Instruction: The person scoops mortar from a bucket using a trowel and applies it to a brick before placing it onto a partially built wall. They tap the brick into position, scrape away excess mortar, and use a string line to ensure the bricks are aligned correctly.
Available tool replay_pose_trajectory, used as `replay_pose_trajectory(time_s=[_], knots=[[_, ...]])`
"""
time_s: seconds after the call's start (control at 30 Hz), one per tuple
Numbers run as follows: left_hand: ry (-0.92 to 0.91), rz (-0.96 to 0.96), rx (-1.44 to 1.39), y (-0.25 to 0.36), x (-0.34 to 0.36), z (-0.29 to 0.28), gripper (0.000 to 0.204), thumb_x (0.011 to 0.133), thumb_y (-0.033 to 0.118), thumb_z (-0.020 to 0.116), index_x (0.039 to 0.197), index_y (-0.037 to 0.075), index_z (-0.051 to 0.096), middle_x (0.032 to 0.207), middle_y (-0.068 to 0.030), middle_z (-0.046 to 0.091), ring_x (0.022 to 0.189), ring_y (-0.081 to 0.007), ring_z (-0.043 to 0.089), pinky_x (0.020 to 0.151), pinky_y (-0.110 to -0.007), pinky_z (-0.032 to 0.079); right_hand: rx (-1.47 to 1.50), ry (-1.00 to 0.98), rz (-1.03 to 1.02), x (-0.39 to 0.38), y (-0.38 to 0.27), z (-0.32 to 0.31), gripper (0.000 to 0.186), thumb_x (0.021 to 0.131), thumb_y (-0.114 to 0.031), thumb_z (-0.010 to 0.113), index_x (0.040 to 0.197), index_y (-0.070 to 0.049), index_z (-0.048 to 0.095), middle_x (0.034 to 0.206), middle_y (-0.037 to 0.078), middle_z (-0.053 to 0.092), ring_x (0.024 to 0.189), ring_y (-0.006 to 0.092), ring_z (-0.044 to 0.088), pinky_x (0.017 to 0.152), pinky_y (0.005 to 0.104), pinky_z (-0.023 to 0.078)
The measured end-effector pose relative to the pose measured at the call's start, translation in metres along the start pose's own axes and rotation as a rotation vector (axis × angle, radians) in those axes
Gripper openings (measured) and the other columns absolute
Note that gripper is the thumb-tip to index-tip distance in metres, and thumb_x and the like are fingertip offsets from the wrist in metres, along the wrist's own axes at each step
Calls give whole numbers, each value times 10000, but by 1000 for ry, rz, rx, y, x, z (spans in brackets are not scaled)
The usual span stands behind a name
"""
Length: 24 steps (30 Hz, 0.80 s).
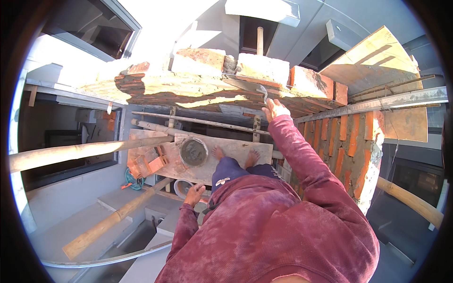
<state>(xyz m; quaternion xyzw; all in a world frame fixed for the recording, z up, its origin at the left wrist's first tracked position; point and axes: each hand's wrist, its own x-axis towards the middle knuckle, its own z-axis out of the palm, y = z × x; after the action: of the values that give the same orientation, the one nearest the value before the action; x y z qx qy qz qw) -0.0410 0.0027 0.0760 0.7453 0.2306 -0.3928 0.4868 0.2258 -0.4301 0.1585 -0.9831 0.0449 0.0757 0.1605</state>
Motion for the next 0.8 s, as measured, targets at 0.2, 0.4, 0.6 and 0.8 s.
replay_pose_trajectory(time_s=[0.2,0.4,0.6,0.8], knots=[[166,81,-259,-12,-21,-16,469,941,256,582,1330,-2,533,1232,-125,615,1089,-201,591,931,-319,452,31,161,56,-30,68,21,433,848,-336,657,1211,-120,564,1039,193,646,1005,409,611,847,463,498],[65,-70,-166,-74,-48,-6,610,961,384,541,1408,-15,426,1391,-171,510,1276,-229,493,1060,-317,364,-141,-496,8,-80,16,75,322,854,-279,625,1076,-53,566,996,218,657,946,391,635,790,474,504],[-112,-177,-185,-125,-81,57,677,988,438,459,1488,17,284,1501,-183,364,1365,-255,387,1115,-328,289,236,-1141,246,-60,-142,267,280,918,-253,542,1119,-61,570,720,94,598,548,203,585,509,368,492],[-89,-347,-306,-121,-121,47,679,993,442,441,1496,21,263,1514,-180,340,1373,-256,371,1123,-331,277,74,-1269,403,-69,-254,358,326,906,-298,564,1065,-26,646,754,172,663,695,293,682,568,384,558]])
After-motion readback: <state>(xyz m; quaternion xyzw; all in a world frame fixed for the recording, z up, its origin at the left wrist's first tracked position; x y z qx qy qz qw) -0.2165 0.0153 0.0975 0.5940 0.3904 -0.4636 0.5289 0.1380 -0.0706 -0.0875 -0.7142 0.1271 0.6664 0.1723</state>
